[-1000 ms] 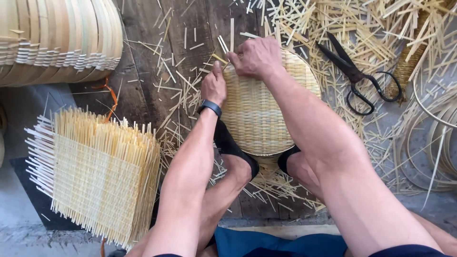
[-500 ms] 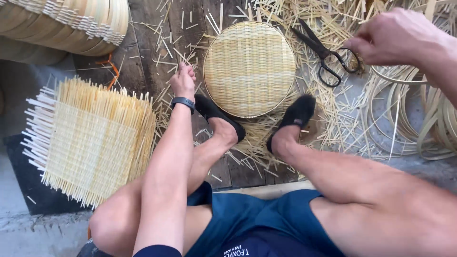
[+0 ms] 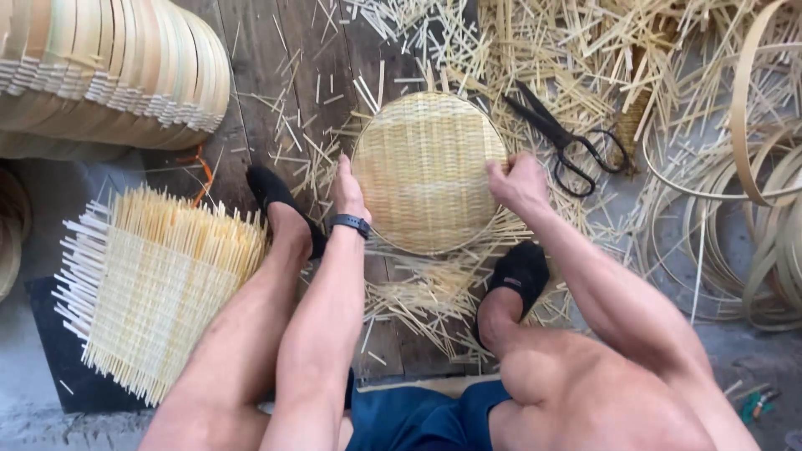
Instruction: Weaving a circular bamboo mat and trimming the excess edges with scissors.
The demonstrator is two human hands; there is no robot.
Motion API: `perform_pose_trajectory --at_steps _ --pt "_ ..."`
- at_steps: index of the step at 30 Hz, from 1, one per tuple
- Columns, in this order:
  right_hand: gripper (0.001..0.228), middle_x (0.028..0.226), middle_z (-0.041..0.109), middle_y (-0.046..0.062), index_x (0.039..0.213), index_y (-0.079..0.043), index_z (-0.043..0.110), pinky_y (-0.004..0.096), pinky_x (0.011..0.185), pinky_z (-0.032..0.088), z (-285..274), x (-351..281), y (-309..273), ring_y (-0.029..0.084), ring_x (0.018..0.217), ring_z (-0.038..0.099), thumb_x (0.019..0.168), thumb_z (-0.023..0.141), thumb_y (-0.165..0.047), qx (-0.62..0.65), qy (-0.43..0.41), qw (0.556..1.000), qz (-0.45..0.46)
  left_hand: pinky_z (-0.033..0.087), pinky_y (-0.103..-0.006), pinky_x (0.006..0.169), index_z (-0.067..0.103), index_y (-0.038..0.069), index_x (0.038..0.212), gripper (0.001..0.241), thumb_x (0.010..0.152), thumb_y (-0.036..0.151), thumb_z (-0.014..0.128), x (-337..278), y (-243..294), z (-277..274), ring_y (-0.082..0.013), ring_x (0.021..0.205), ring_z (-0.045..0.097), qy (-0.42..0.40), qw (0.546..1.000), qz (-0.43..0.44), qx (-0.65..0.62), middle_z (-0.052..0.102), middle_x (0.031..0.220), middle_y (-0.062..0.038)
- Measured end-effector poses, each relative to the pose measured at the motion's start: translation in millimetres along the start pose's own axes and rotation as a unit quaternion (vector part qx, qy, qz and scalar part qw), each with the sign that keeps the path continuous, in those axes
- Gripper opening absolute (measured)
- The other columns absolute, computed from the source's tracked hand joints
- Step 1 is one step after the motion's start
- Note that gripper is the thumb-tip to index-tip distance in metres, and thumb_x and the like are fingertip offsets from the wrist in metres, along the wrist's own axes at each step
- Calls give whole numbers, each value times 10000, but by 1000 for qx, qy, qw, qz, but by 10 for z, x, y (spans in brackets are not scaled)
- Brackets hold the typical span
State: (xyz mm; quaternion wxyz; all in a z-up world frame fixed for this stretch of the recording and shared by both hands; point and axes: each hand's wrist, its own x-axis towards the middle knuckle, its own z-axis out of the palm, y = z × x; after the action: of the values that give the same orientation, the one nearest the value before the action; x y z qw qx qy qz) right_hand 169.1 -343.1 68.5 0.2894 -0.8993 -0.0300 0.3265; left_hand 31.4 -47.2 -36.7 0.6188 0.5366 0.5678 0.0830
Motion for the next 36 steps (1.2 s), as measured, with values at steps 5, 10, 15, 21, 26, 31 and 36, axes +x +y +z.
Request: perform_pose_trajectory --at_steps 5,10,15,21,26,31,36 --pt "445 971 668 190 1026 57 626 460 817 535 -388 -140 -74 335 905 624 1110 564 -375 227 178 947 -141 488 -468 1008 618 -47 1157 575 1042 512 545 -136 125 -78 -340 1161 598 -71 900 33 -428 649 1234 -200" --pt "517 1083 729 144 1135 4 636 412 957 590 -800 -122 -185 251 1018 715 1087 354 -427 477 9 876 -71 502 -484 973 621 -22 1141 593 1004 548 533 -697 869 -313 -348 1125 602 -93 912 -18 -398 659 1120 -192" --pt "611 1413 545 219 1369 72 526 508 1032 389 -116 352 626 239 1245 464 1135 346 -463 289 33 957 -3 457 -467 905 618 -19 1302 734 995 646 564 59 96 -284 -357 1063 570 -257 915 -149 -273 655 1161 -188" --pt "554 1272 688 286 1362 -19 669 478 1059 489 -345 186 718 383 1173 644 1086 412 -425 134 33 982 127 354 -472 1303 370 69 1597 1018 828 612 758 -544 450 131 -319 1516 460 -57 928 224 292 499 1612 -218" --pt "684 1198 535 303 1276 157 542 489 999 399 -399 666 1775 446 1158 479 708 808 -117 -266 157 946 -95 142 -689 1151 118 100 1553 1640 244 567 989 -994 773 838 -464 1459 166 -264 547 507 612 191 1564 -264" --pt "394 1248 575 236 1208 60 593 463 1099 464 -306 1002 2114 378 1212 544 860 726 -68 -386 116 910 -99 242 -611 1135 166 111 1602 1517 353 467 950 -1016 793 766 -420 1312 366 -270 569 546 553 369 1393 -224" --pt "565 1164 579 259 1125 60 583 475 968 466 -676 588 1321 396 1097 557 673 839 -163 -296 32 954 -21 255 -595 1117 201 148 1605 1487 338 440 924 -1224 798 625 -401 1319 368 -237 601 591 483 381 1392 -203"
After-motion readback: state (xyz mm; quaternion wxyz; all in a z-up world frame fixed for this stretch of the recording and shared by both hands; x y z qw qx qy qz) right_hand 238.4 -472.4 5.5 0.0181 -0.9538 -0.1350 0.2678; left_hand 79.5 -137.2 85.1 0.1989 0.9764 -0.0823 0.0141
